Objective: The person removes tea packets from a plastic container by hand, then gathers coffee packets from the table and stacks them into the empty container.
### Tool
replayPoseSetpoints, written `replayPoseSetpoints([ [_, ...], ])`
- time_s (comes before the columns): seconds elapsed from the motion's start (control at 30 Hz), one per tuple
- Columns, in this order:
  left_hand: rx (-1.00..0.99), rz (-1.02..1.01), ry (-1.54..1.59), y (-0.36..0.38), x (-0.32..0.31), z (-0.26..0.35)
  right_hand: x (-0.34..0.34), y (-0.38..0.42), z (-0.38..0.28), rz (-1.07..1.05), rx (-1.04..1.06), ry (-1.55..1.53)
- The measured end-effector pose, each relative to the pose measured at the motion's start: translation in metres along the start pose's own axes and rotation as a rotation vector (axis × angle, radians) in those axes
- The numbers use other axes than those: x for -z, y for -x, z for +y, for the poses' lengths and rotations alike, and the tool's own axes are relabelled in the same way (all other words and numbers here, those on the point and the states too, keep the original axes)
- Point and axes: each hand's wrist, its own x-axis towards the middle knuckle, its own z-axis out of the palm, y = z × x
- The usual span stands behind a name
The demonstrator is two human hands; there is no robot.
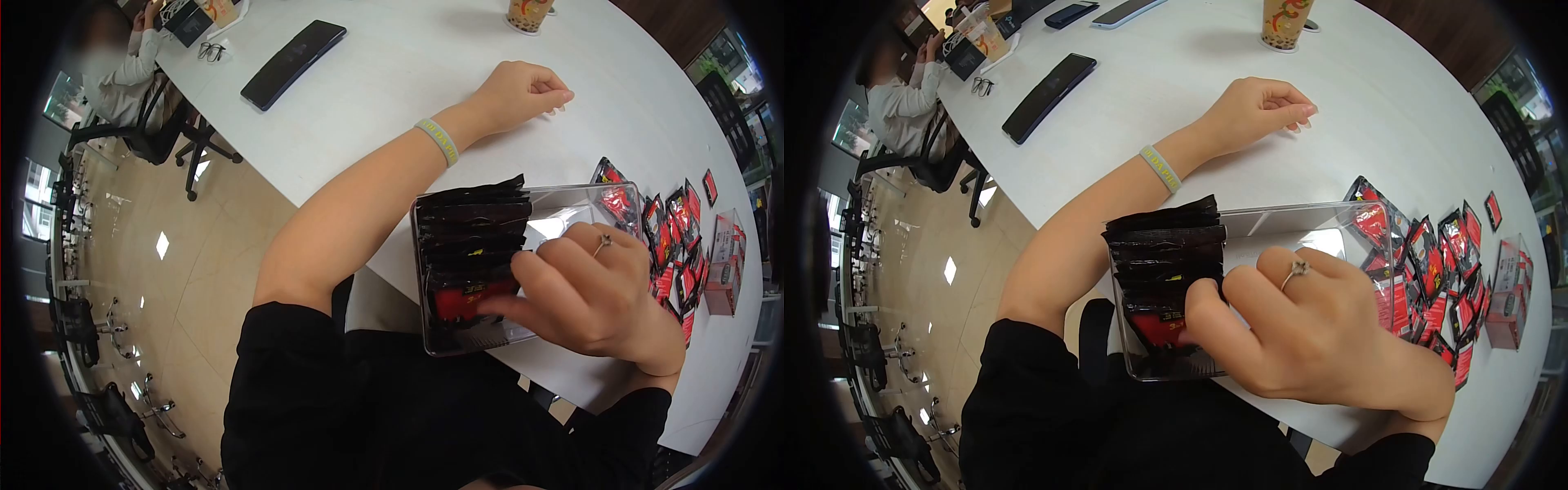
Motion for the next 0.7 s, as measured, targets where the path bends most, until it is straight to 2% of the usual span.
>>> replayPoseSetpoints([
  [0.07,-0.013,-0.002,0.049,0.0,0.001,-0.006,0.022,-0.009,0.004,-0.182,-0.138,-0.115],
  [0.13,-0.004,-0.003,0.079,0.0,-0.001,-0.004,0.034,-0.01,0.022,-0.029,-0.239,0.002],
  [0.17,0.019,-0.009,0.062,0.001,0.0,-0.002,0.038,-0.008,0.032,0.052,-0.409,0.054],
  [0.2,0.024,-0.017,0.065,0.002,0.0,-0.002,0.049,-0.007,0.051,0.031,-0.538,-0.055],
  [0.27,0.019,-0.044,0.082,0.002,0.002,-0.005,0.053,0.008,0.103,-0.207,-0.59,0.073],
  [0.37,0.032,-0.034,0.028,0.002,0.007,-0.006,0.021,0.048,0.148,-0.577,-0.638,0.013],
  [0.43,0.088,-0.023,0.021,0.002,0.003,0.0,0.005,0.064,0.149,-0.708,-0.59,-0.059],
  [0.5,0.095,-0.025,0.015,0.002,0.003,0.001,0.0,0.051,0.153,-0.847,-0.786,-0.199],
  [0.63,0.081,-0.053,0.036,0.002,0.0,0.002,0.0,0.049,0.159,-0.891,-0.796,-0.271],
  [0.7,0.064,-0.047,0.002,0.001,-0.002,0.0,-0.005,0.052,0.168,-0.713,-0.814,-0.417],
])
